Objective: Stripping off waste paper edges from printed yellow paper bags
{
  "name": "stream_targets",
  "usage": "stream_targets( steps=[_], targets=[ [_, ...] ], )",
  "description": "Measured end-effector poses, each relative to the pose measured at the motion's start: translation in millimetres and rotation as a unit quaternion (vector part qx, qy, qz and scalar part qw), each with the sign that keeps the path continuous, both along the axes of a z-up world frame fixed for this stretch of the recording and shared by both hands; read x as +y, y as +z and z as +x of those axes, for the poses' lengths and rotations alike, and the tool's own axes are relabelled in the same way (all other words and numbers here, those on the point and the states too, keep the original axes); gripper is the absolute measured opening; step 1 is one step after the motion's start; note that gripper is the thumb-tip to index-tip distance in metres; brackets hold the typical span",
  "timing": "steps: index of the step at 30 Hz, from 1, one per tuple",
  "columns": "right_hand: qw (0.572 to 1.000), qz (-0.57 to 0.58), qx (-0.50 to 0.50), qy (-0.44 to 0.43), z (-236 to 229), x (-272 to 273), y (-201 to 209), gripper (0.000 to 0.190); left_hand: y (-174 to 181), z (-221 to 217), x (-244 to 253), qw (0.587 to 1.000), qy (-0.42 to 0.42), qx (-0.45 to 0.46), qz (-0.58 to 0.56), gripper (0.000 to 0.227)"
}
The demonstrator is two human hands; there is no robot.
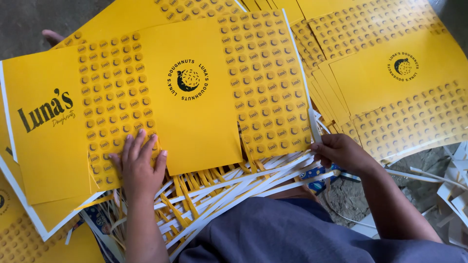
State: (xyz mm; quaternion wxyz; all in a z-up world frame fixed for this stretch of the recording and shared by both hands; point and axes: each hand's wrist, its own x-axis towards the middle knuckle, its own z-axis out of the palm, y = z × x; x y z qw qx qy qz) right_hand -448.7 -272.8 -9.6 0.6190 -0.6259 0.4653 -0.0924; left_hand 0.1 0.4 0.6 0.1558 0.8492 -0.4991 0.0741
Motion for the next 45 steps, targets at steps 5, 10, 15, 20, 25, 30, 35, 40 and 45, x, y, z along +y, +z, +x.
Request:
stream_targets(
  steps=[5,10,15,20,25,30,35,40,45],
  targets=[
    [1.0,-0.017,-0.018,0.015,4.4,-13.5,-21.2,0.04,-1.8,0.9,0.5,1.0,0.004,0.017,0.001,0.047],
    [0.998,-0.057,-0.005,-0.01,14.3,-26.1,-32.4,0.051,-4.8,0.0,1.0,1.0,0.007,0.012,0.0,0.047],
    [0.994,-0.108,0.015,-0.015,42.9,-29.3,0.7,0.041,-6.9,1.6,1.5,1.0,0.002,-0.007,-0.005,0.046],
    [0.992,-0.118,-0.038,-0.035,45.7,-29.9,0.6,0.031,-8.3,6.0,2.6,1.0,0.006,0.011,-0.003,0.046],
    [0.995,-0.082,-0.047,0.022,21.3,-28.1,-17.8,0.034,11.1,-4.5,-16.5,1.0,-0.01,0.001,-0.014,0.048],
    [0.991,0.004,-0.09,0.101,48.8,-4.5,57.4,0.033,39.7,-53.0,-70.7,0.998,-0.065,-0.022,-0.001,0.06],
    [0.975,0.103,-0.083,0.18,44.1,-7.2,75.6,0.021,36.1,-79.3,-106.6,0.989,-0.132,0.025,0.064,0.073],
    [0.995,0.064,-0.058,0.056,30.5,-11.9,17.7,0.031,15.3,-77.9,-104.9,0.989,-0.136,-0.009,0.053,0.073],
    [0.993,0.057,-0.041,0.09,35.0,-21.1,19.8,0.034,10.6,-76.1,-103.4,0.989,-0.144,-0.008,0.04,0.072]
  ],
)
